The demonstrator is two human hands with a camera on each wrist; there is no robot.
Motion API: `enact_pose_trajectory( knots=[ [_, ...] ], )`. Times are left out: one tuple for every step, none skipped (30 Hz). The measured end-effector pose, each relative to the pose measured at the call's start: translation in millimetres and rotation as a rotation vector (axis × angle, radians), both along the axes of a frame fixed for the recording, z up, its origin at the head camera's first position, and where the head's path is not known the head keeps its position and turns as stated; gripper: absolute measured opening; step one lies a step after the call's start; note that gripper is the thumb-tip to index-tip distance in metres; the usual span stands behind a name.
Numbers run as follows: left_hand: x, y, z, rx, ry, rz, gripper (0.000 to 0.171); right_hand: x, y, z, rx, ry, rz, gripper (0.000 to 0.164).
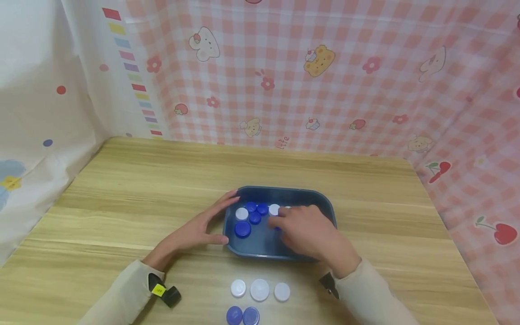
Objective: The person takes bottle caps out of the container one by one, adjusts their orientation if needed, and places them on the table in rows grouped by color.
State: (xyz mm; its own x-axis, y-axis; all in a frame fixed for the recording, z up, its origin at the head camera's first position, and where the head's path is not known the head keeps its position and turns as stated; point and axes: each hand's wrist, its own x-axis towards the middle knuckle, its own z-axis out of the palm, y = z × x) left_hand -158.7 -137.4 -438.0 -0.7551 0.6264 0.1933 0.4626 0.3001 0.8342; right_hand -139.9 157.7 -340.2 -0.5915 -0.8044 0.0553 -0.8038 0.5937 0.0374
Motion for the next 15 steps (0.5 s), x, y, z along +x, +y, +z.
enact_pose_trajectory(
  knots=[
    [-0.2, 0.1, -0.1, 0.0, 0.0, 0.0, 0.088, -2.0, 0.9, -1.4, 0.003, -0.002, -0.007, 0.023],
    [-0.4, 0.1, -0.3, -0.001, 0.001, 0.0, 0.088, -4.1, 2.1, -3.0, 0.004, -0.005, -0.013, 0.023],
    [-0.4, 0.1, -0.3, 0.001, -0.002, -0.001, 0.088, -5.9, 3.1, -4.4, 0.005, -0.004, -0.018, 0.023],
    [-0.5, 0.0, -0.2, 0.001, -0.002, -0.002, 0.088, -7.6, 3.9, -5.6, 0.004, -0.008, -0.024, 0.023],
    [-0.6, -0.1, -0.2, 0.001, -0.002, -0.003, 0.088, -9.3, 4.7, -6.7, 0.005, -0.011, -0.03, 0.023],
    [-0.6, -0.2, -0.3, 0.001, -0.002, -0.003, 0.088, -10.9, 5.2, -7.8, 0.005, -0.017, -0.037, 0.023],
    [-0.7, -0.2, -0.3, 0.001, -0.004, -0.003, 0.088, -12.5, 5.5, -8.9, 0.006, -0.026, -0.045, 0.024],
    [-0.8, -0.3, -0.3, 0.0, -0.004, -0.003, 0.088, -13.9, 5.7, -9.8, 0.008, -0.037, -0.054, 0.024],
    [-0.8, -0.2, -0.2, 0.002, -0.007, -0.003, 0.088, -15.1, 5.6, -10.6, 0.011, -0.048, -0.062, 0.024],
    [-1.0, -0.2, -0.3, 0.002, -0.005, -0.002, 0.088, -16.4, 5.6, -11.5, 0.013, -0.059, -0.069, 0.024],
    [-0.8, -0.2, -0.5, 0.002, -0.006, -0.001, 0.089, -17.5, 5.5, -12.5, 0.017, -0.069, -0.074, 0.025],
    [-0.8, -0.1, -0.4, 0.001, -0.008, 0.0, 0.089, -18.4, 5.3, -13.4, 0.019, -0.08, -0.079, 0.025],
    [-0.7, -0.1, -0.4, 0.001, -0.007, 0.0, 0.089, -19.4, 5.1, -14.4, 0.022, -0.087, -0.082, 0.025],
    [-0.6, 0.0, -0.2, 0.0, -0.008, 0.0, 0.089, -20.2, 4.9, -15.5, 0.023, -0.09, -0.084, 0.026],
    [-0.5, 0.0, 0.0, -0.002, -0.008, 0.001, 0.089, -20.9, 4.7, -16.9, 0.025, -0.091, -0.084, 0.026]
  ],
)
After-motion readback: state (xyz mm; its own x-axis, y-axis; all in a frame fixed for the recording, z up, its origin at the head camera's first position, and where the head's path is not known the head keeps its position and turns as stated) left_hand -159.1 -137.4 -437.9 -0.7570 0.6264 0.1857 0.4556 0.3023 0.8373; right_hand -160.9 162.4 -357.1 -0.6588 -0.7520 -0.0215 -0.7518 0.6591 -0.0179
